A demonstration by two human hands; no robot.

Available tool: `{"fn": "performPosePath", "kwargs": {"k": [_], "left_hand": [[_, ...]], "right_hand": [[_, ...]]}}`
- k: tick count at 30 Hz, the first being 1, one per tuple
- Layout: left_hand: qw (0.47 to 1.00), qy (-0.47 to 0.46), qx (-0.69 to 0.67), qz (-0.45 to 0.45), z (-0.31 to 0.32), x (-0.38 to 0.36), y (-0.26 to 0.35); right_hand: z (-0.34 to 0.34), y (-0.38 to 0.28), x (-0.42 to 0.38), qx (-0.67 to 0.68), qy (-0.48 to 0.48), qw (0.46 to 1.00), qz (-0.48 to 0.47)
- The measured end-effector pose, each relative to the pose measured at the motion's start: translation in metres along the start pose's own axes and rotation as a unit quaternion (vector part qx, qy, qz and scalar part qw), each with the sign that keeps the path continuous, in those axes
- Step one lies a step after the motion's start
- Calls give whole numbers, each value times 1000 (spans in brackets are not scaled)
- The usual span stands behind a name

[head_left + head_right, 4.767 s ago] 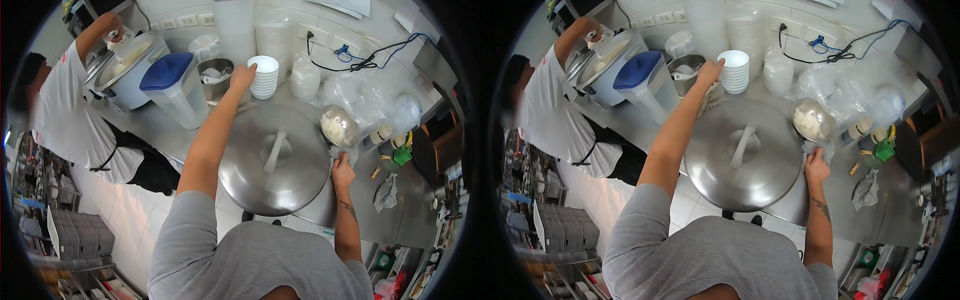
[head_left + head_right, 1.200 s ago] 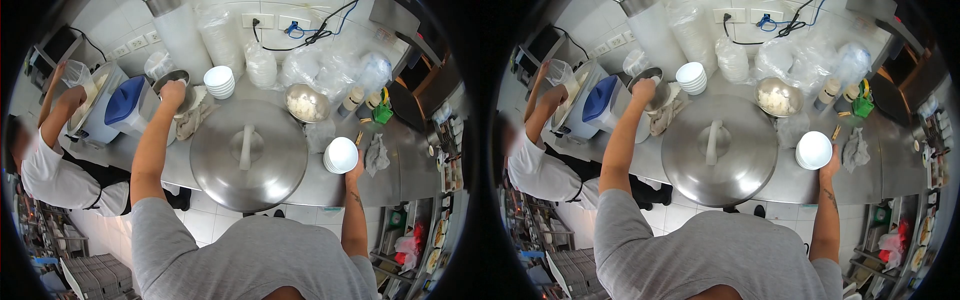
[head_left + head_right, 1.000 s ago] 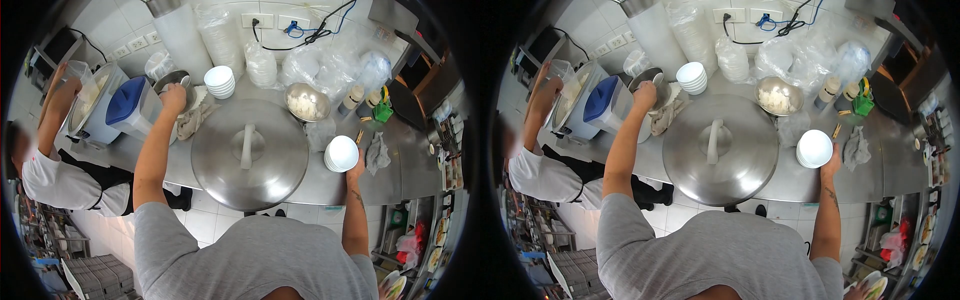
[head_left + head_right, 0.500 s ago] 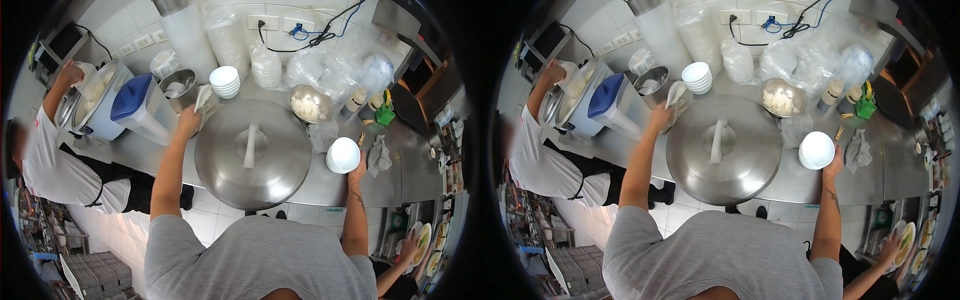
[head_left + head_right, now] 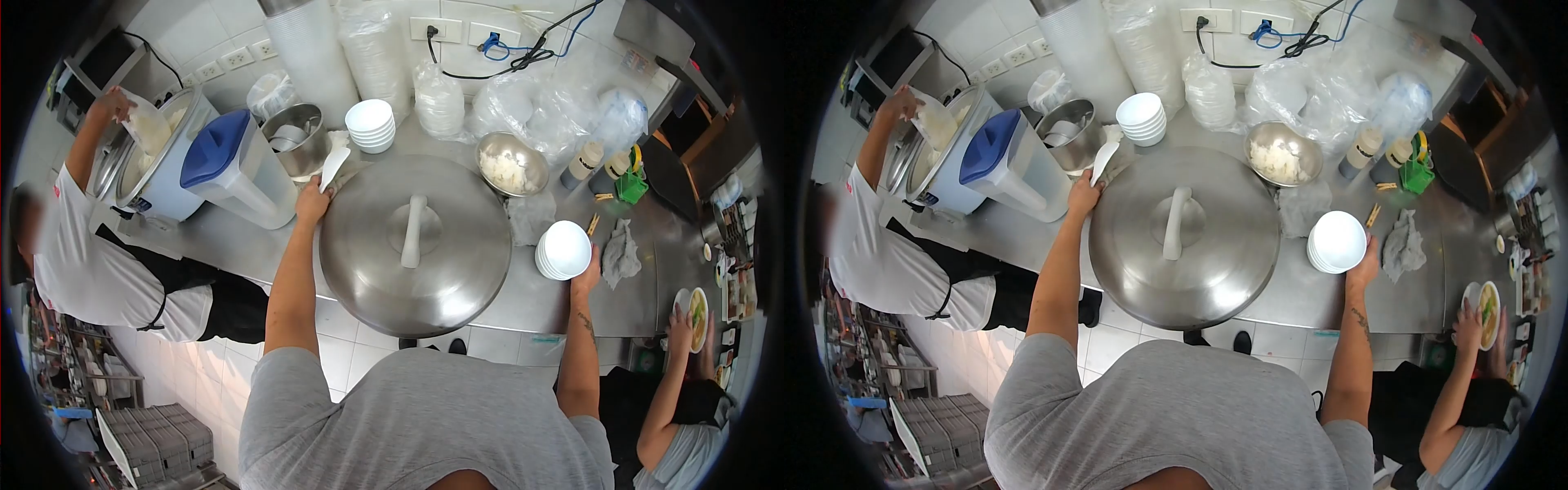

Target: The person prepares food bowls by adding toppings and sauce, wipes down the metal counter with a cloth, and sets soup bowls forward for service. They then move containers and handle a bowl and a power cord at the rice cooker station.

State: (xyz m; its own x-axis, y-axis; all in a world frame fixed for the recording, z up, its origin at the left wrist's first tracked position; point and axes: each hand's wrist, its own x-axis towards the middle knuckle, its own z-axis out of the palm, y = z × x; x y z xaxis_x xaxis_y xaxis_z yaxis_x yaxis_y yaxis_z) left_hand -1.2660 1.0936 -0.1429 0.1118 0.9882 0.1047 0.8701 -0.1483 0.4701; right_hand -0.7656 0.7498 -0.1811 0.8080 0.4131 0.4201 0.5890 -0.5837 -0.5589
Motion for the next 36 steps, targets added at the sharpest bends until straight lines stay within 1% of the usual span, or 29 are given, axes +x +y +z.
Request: {"fn": "performPosePath", "kwargs": {"k": [3,6,9,12,15,18,21,24,27,30,31,33,34,36], "left_hand": [[1000,-1,-6,-3,0,3,-5],[999,-6,-34,-13,0,4,-8],[999,-9,-49,-2,0,5,-11],[996,-10,-78,31,1,9,-18],[995,-14,-98,24,2,10,-21],[991,-5,-131,23,1,6,-18],[991,18,-133,17,6,8,-22],[992,25,-122,21,9,11,-26],[993,28,-112,23,10,12,-27],[995,25,-99,13,8,10,-24],[996,21,-91,10,8,10,-24],[997,16,-81,3,10,13,-25],[997,17,-81,0,10,12,-23],[997,16,-78,-4,6,9,-19]], "right_hand": [[2,0,1,-6,-14,1000,24],[3,2,2,-8,-23,1000,14],[2,1,1,-11,-24,999,29],[2,2,2,-13,-34,999,33],[4,7,3,33,-34,998,29],[5,8,3,49,-32,998,25],[2,4,2,44,-39,998,24],[5,5,2,50,-22,998,32],[9,15,5,58,-11,998,17],[17,37,15,215,15,976,-31],[15,42,15,276,12,960,43],[-7,31,23,394,6,901,183],[-23,10,25,437,47,883,163],[-62,-59,24,516,130,837,125]]}}
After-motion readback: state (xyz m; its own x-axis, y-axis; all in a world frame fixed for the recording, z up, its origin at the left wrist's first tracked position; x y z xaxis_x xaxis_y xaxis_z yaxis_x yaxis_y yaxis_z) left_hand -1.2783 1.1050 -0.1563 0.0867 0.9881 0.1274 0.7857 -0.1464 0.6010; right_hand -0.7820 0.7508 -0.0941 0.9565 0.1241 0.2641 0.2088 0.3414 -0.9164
